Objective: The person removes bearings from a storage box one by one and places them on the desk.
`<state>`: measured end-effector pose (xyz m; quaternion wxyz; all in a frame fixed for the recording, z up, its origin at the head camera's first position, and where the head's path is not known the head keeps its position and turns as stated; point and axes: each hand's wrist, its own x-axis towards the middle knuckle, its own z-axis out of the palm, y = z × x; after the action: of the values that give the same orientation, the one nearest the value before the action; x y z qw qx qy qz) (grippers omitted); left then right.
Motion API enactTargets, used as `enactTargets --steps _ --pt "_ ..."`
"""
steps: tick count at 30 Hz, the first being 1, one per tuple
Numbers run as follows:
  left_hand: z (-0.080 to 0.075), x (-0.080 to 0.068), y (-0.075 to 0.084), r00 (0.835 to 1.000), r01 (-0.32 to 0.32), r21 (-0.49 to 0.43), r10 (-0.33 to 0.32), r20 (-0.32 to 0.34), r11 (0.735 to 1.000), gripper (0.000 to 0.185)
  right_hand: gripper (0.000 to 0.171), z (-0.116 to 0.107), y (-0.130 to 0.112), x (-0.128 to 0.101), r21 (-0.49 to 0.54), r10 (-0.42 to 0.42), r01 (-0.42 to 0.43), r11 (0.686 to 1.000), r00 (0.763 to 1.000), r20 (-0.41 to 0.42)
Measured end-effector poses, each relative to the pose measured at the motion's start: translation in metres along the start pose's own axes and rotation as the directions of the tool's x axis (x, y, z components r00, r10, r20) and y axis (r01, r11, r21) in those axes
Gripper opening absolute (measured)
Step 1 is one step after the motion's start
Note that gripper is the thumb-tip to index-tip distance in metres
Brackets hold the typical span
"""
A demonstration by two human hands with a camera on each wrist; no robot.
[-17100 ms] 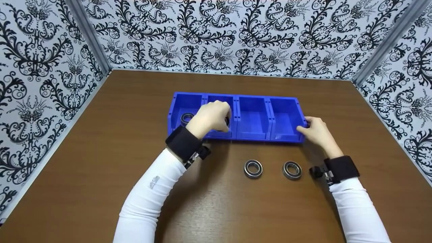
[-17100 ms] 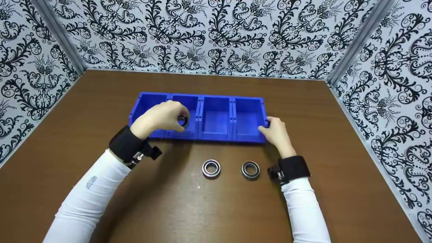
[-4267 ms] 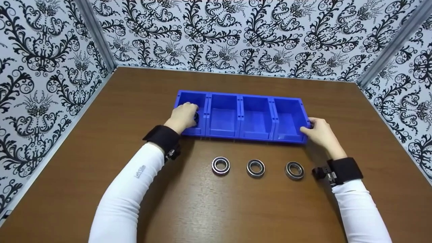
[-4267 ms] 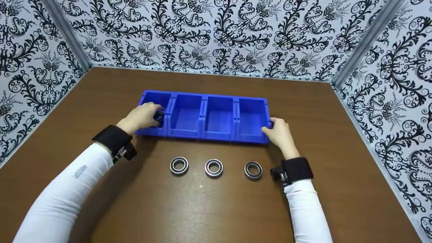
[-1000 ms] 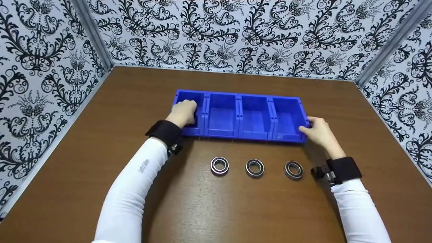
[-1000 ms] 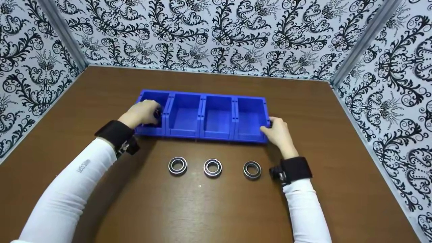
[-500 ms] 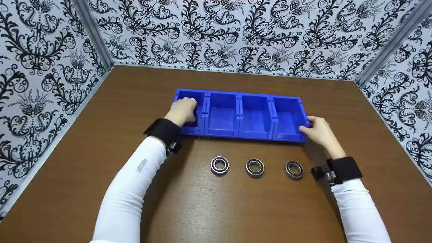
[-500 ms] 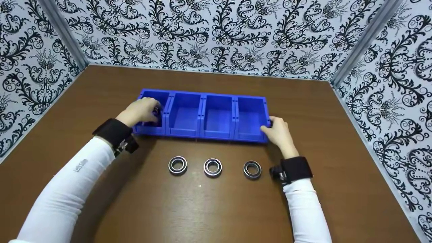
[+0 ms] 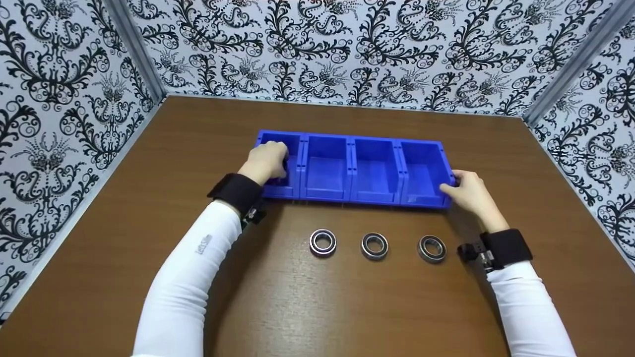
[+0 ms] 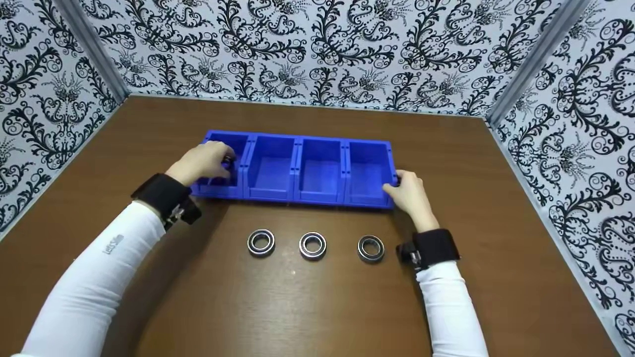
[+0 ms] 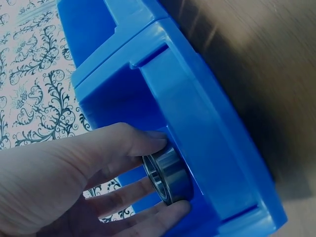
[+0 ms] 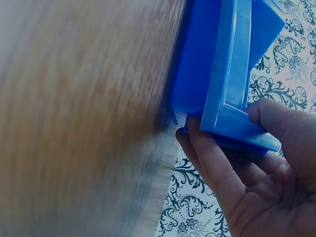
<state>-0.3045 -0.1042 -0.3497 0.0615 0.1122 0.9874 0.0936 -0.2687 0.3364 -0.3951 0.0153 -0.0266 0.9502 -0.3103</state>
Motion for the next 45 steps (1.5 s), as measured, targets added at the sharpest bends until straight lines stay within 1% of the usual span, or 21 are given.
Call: enactTargets --steps 6,14,19,24,38,45 --pt "-0.003 -0.001 0.000 1.000 -0.006 0.005 0.006 -0.002 1.000 0.041 0.053 0.000 0.000 0.000 -0.003 -0.004 0.004 1.000 1.000 -0.007" --pt "-0.006 -0.003 0.001 1.000 -0.015 -0.014 0.015 -0.008 1.000 0.042 0.052 0.000 -0.001 -0.001 -0.033 -0.005 0.004 0.999 1.000 -0.020" --pt "-0.010 -0.005 0.003 0.999 -0.026 -0.017 0.026 -0.020 1.000 0.042 0.052 -0.001 -0.001 -0.001 -0.031 -0.003 0.003 1.000 1.000 -0.015" --pt "-0.013 -0.007 0.004 0.999 -0.028 -0.023 0.028 -0.019 0.999 0.044 0.051 0.000 -0.001 -0.001 -0.034 -0.003 0.002 0.999 1.000 -0.019" --pt "-0.020 -0.012 0.008 0.998 -0.043 -0.044 0.041 -0.044 0.998 0.038 0.053 0.000 -0.001 0.000 -0.020 -0.002 0.002 1.000 1.000 -0.017" --pt "-0.022 -0.014 0.008 0.996 -0.061 -0.039 0.058 -0.060 0.997 0.034 0.054 -0.001 -0.001 -0.001 -0.021 0.004 -0.005 1.000 1.000 -0.015"
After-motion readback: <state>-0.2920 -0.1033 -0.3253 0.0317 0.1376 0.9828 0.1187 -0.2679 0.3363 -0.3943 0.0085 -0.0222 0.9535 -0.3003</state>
